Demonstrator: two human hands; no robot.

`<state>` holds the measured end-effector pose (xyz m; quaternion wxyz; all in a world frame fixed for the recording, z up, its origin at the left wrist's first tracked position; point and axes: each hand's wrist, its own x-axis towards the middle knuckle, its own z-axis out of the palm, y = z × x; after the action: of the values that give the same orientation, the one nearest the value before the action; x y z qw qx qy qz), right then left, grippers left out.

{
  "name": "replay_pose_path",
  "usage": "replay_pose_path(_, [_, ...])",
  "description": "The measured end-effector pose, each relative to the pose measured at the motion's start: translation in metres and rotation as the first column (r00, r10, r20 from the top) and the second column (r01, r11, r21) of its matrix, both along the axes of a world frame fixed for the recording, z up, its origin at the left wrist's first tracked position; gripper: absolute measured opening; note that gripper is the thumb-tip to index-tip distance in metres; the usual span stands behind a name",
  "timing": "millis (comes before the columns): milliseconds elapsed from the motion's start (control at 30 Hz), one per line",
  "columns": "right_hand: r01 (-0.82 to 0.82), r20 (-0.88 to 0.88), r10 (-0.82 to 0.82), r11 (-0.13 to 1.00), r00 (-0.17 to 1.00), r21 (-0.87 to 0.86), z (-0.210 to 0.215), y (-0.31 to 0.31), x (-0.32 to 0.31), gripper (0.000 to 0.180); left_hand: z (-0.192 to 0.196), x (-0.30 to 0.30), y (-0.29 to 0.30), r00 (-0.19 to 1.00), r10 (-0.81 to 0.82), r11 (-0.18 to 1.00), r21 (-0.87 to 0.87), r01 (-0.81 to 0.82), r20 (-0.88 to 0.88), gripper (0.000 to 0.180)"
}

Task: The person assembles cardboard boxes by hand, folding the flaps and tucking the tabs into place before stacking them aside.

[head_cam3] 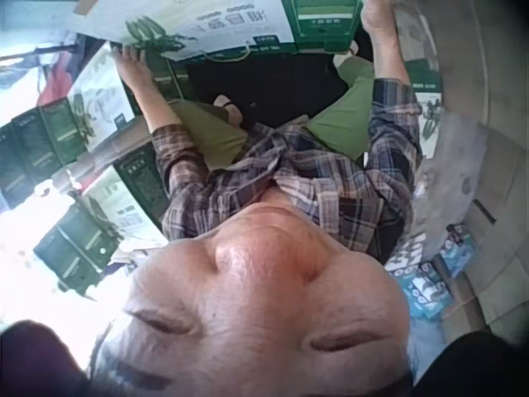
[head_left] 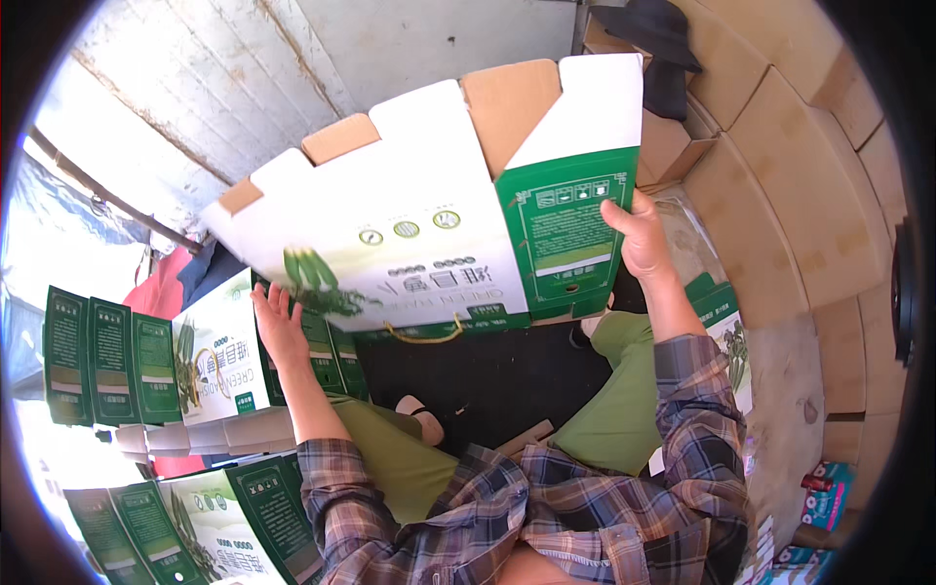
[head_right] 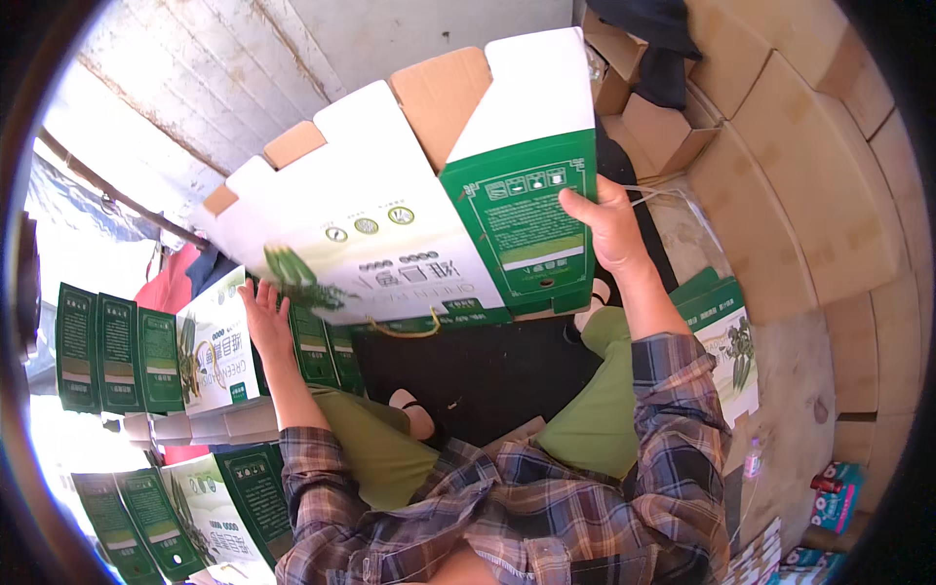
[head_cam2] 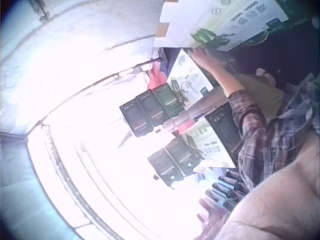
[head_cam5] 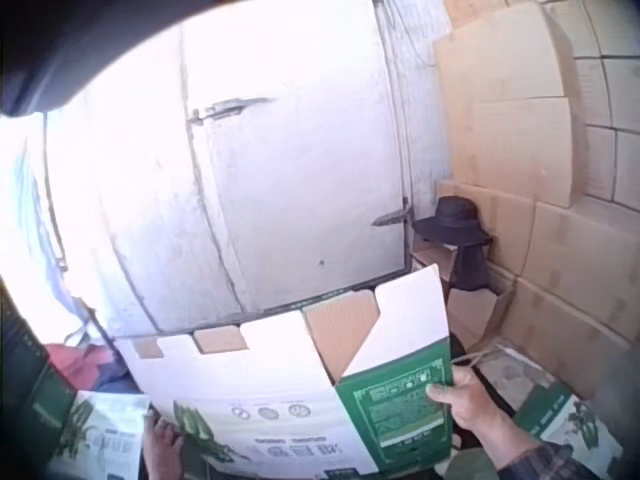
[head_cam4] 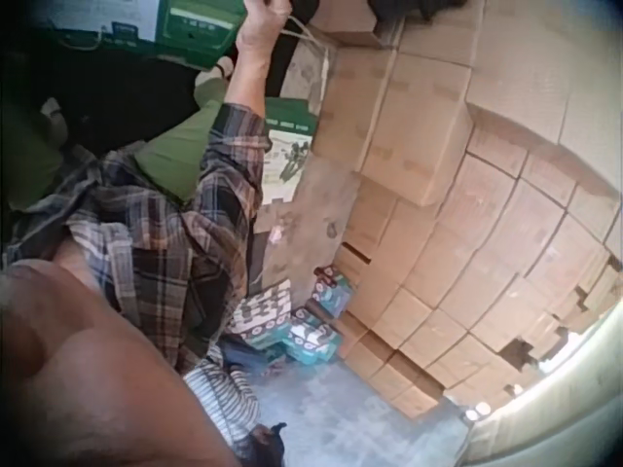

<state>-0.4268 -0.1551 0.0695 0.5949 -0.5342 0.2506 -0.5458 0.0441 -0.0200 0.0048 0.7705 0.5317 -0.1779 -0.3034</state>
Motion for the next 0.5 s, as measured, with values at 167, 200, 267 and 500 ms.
replay_pose_path(167, [-0.009, -0.009, 0.01, 0.999, 1.0, 0.036, -0.002, -0.013, -0.002, 0.023, 0.002, -0.001, 0.008, 0.997, -0.006, 0.983, -0.182, 0.019, 0.073, 0.043])
replay_pose_path(200, [0.034, -0.028, -0.033, 0.999, 0.999, 0.025, -0.005, -0.016, 0.001, 0.024, 0.005, -0.007, 0.011, 0.998, -0.01, 0.985, -0.171, 0.02, 0.056, 0.041])
replay_pose_path(267, [0.092, -0.09, -0.091, 0.996, 0.992, 0.009, -0.017, -0.026, -0.003, 0.026, 0.004, -0.009, 0.009, 0.998, -0.064, 0.981, -0.182, 0.064, 0.006, 0.04])
replay_pose_path(500, [0.353, -0.332, -0.37, 0.929, 0.867, -0.113, -0.058, -0.043, 0.006, 0.051, -0.012, -0.032, 0.002, 0.991, -0.105, 0.986, -0.137, 0.094, -0.082, 0.037])
